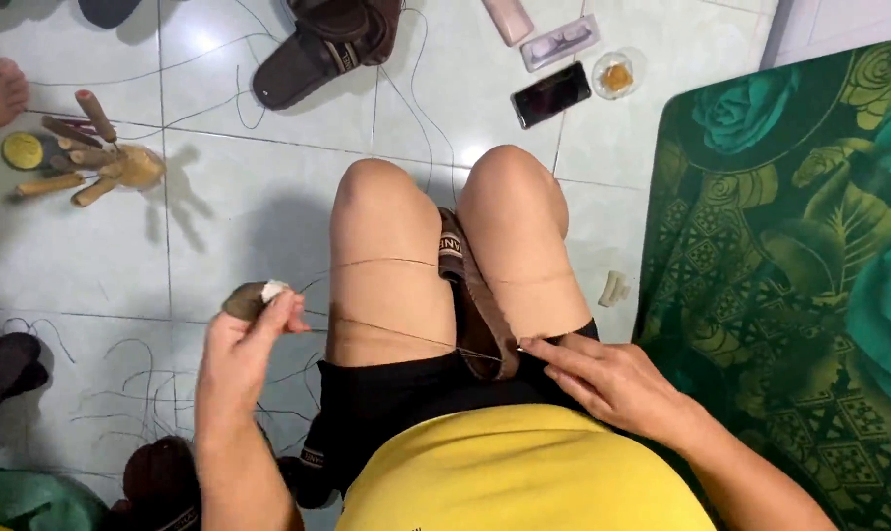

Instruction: The person hand-sews the straps of a sandal using a needle and thread while sitting on the floor.

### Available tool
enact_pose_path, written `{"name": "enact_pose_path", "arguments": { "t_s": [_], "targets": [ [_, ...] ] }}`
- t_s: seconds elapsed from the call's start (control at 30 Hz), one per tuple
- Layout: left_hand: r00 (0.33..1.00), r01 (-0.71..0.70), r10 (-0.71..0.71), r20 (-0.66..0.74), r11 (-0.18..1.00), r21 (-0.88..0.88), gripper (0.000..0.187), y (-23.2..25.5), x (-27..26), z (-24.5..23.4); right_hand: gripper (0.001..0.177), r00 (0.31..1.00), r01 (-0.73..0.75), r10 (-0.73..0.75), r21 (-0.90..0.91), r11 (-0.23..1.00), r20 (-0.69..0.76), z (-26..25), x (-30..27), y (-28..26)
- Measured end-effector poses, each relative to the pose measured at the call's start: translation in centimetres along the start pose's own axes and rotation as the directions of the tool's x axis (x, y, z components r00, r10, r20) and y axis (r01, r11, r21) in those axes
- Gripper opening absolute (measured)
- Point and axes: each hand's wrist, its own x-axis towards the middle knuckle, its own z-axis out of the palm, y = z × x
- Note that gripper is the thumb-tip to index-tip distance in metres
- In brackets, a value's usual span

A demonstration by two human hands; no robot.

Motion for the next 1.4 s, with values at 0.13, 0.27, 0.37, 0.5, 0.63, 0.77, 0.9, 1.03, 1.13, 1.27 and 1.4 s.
{"name": "enact_pose_path", "arguments": {
  "t_s": [0.13,0.27,0.37,0.5,0.63,0.77,0.9,1.03,1.13,1.27,1.4],
  "targets": [
    [0.965,-0.001,0.241,-0.107,0.407,0.913,0.029,1.0,-1.8,0.3,0.044,0.999,0.022,-0.021,-0.03,0.999,0.028,1.2,0.2,0.8],
    [0.721,-0.598,0.659,0.216,0.434,0.673,0.035,3.3,-3.8,7.1,0.041,0.998,0.053,-0.053,-0.022,0.998,-0.016,1.3,0.6,0.9],
    [0.66,-0.748,0.643,0.389,0.514,0.42,0.056,1.7,-4.6,11.7,0.04,0.997,0.081,-0.082,-0.049,0.995,-0.005,0.6,0.8,0.7],
    [0.594,-0.804,0.6,0.535,0.436,0.404,0.067,-0.4,-4.9,14.1,0.043,0.991,0.104,-0.09,-0.152,0.983,0.098,-0.3,1.2,0.8],
    [0.599,-0.801,0.581,0.551,0.432,0.415,0.066,-1.0,-5.0,14.7,0.049,0.97,0.088,-0.013,-0.3,0.95,0.243,-0.4,1.3,0.9],
    [0.587,-0.809,0.61,0.533,0.417,0.414,0.063,-1.4,-4.9,15.1,0.053,0.95,0.095,0.048,-0.431,0.897,0.309,-1.1,1.7,-0.3],
    [0.642,-0.767,0.586,0.495,0.469,0.438,0.064,-2.9,-4.5,15.7,0.036,0.991,0.096,-0.062,-0.31,0.946,0.116,-2.1,2.6,-1.7],
    [0.641,-0.766,0.607,0.47,0.47,0.438,0.065,-3.2,-4.4,16.0,0.028,0.993,0.117,-0.12,-0.205,0.972,-0.002,0.0,2.5,-0.2],
    [0.62,-0.782,0.613,0.489,0.437,0.444,0.064,-2.7,-4.4,15.8,0.016,0.968,0.167,-0.188,-0.132,0.977,-0.169,0.4,3.0,-0.8],
    [0.605,-0.795,0.598,0.525,0.423,0.435,0.051,-3.2,-4.9,14.6,0.016,0.952,0.193,-0.215,-0.121,0.974,-0.215,1.6,2.5,-0.4],
    [0.595,-0.802,0.559,0.578,0.37,0.469,0.02,-3.1,-5.7,12.4,0.022,0.946,0.182,-0.206,-0.114,0.977,-0.252,3.0,1.7,0.1]
  ]
}}
